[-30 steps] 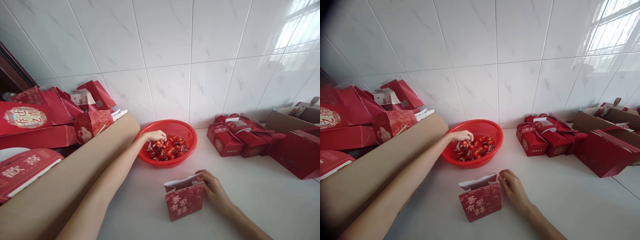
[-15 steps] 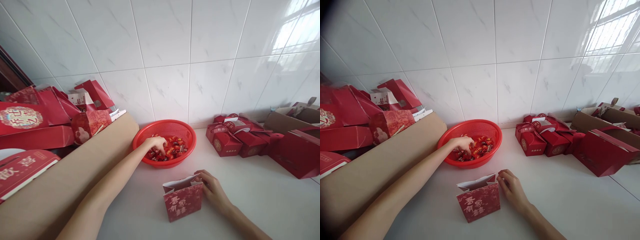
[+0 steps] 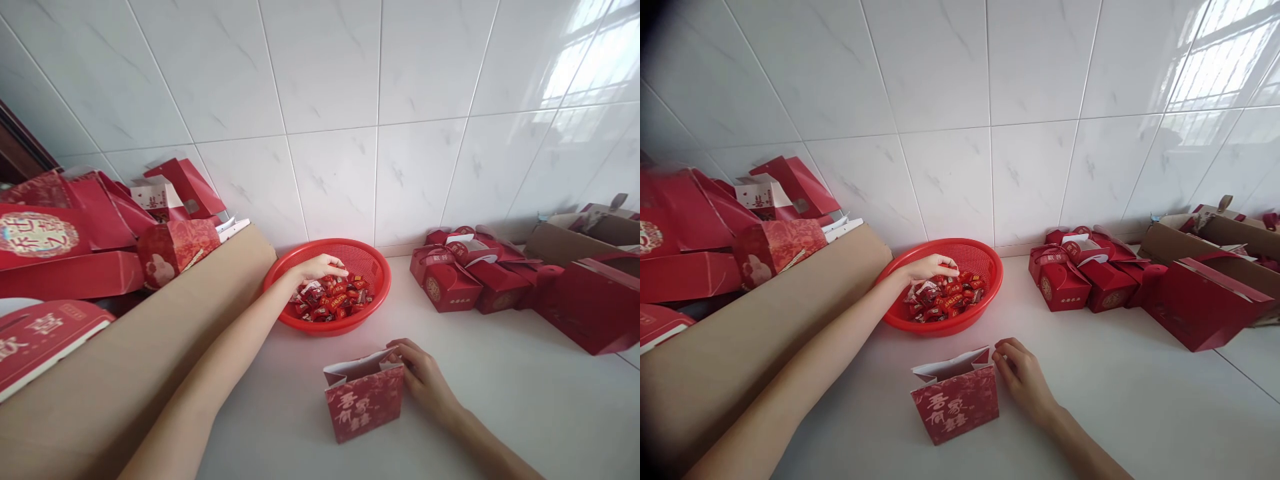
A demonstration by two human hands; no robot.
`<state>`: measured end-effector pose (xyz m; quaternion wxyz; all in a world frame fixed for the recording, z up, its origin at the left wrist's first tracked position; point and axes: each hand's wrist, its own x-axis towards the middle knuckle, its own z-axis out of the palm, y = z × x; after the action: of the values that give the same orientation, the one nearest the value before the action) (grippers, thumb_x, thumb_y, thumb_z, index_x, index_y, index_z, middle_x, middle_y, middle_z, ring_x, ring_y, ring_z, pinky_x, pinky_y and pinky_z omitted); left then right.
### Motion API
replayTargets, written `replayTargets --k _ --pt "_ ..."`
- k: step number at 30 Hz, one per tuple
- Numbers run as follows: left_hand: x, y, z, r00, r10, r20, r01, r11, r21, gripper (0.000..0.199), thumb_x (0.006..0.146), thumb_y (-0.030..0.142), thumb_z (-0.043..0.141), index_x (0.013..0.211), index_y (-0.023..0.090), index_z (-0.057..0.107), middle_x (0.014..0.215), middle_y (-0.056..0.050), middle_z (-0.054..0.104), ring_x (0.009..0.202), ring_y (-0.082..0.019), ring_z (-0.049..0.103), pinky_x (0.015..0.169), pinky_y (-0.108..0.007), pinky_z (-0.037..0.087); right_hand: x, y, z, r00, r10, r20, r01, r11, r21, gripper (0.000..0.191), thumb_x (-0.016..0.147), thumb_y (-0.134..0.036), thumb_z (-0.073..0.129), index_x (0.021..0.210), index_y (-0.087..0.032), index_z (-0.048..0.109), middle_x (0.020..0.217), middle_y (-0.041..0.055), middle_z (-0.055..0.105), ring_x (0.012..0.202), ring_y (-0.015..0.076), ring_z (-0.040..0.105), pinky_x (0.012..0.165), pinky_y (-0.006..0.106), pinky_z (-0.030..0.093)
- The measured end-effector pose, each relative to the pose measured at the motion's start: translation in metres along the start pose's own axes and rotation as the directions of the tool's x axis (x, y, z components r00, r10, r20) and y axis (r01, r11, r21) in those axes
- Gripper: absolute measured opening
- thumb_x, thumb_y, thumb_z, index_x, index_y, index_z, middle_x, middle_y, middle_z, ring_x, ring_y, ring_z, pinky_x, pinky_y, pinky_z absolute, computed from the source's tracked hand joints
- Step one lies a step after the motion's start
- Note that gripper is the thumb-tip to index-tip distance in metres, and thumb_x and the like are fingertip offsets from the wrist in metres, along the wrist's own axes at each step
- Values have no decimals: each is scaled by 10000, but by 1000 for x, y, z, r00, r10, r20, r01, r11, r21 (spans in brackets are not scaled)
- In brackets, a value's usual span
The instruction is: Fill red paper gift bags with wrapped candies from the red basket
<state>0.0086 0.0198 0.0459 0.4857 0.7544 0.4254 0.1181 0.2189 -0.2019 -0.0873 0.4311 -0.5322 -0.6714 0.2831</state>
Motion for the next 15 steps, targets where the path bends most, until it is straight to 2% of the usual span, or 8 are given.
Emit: replayTargets --k 5,11,15 --pt "0 -2 0 990 -140 13 139 966 -220 444 555 438 904 829 181 667 905 -5 689 745 -122 613 628 -226 485 0 1 1 1000 4 5 -4 1000 -8 308 970 -322 402 803 -210 634 992 86 685 841 198 652 731 303 499" --pt "0 1 0 986 -151 -64 116 921 -373 331 620 355 885 790 164 676 852 -30 719 792 -150 665 615 -218 497 0 1 0 1000 -10 3 10 1000 -8 293 966 -307 412 785 -212 623 989 85 693 834 197 658 729 299 501" --pt "4 6 0 977 -201 -72 160 911 -379 276 693 362 827 729 153 651 686 -12 659 632 -121 615 518 -202 444 0 0 0 1000 -10 5 10 1000 -7 307 973 -324 410 787 -214 629 987 87 694 827 196 657 713 294 502"
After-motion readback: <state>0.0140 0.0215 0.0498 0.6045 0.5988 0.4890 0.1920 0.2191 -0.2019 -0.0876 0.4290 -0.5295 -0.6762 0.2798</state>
